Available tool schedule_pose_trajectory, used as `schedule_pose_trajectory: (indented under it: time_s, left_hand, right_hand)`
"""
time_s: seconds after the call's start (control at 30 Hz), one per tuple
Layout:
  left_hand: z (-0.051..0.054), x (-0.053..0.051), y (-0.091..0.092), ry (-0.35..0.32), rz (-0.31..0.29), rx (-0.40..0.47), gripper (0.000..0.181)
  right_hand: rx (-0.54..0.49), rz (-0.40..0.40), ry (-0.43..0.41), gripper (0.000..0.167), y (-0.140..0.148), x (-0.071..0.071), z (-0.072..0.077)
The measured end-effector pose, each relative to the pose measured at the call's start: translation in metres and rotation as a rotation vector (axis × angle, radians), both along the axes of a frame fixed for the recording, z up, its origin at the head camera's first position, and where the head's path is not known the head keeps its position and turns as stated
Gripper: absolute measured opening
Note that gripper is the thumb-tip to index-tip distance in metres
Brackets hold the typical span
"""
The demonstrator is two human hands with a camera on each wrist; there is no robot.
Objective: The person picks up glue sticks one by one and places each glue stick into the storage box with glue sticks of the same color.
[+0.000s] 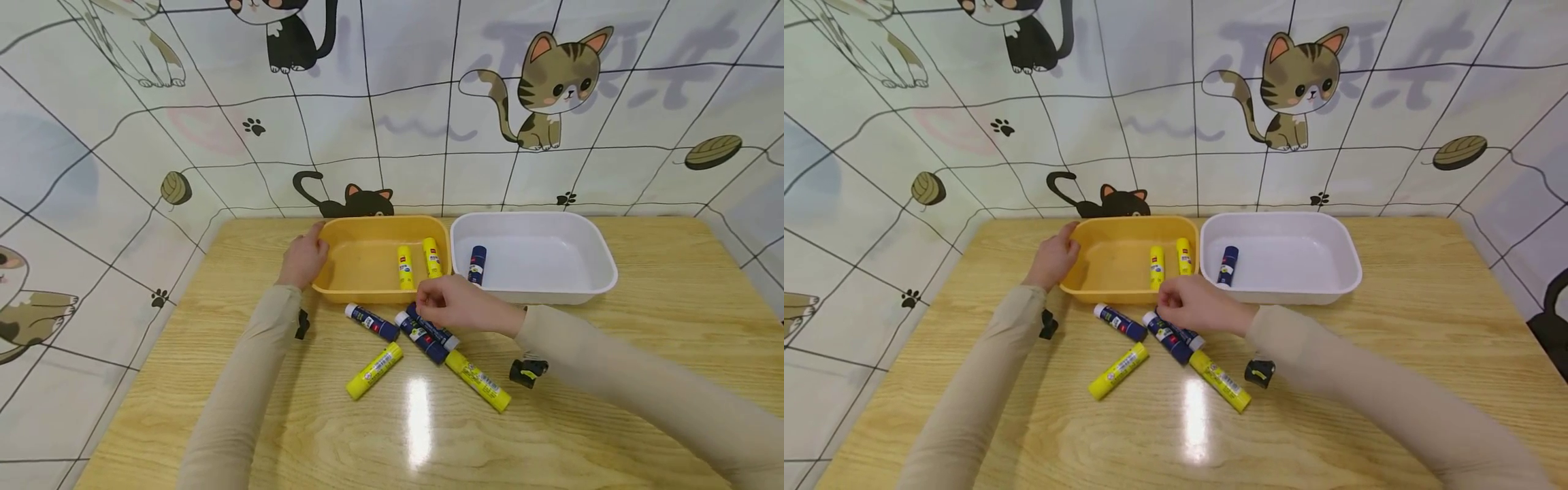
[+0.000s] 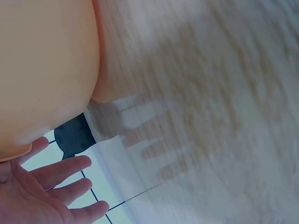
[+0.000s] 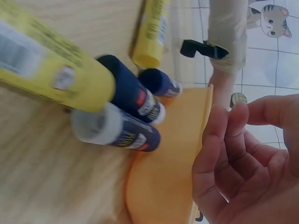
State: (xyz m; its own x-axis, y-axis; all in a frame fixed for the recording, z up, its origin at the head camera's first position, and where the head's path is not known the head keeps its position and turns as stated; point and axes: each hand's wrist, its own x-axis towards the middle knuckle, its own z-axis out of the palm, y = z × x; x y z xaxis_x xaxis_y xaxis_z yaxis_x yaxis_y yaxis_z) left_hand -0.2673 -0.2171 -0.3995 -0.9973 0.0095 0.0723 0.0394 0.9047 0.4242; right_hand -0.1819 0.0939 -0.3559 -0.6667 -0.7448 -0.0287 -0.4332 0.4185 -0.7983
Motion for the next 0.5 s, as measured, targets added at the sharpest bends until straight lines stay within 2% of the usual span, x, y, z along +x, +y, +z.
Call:
schedule_pose_trajectory:
  time_s: [0.23, 0.5]
  left_hand:
    - [0.001, 0.001, 0.001, -0.006, 0.001, 0.002, 0.048]
    - [0.002, 0.0, 0.002, -0.013, 0.006, 0.002, 0.049]
  right_hand:
    - [0.051, 0.025, -0.024, 0.007, 0.02, 0.016, -0.013]
    - [0.128, 0.043, -0.008, 0.009, 0.042, 0.029, -0.026]
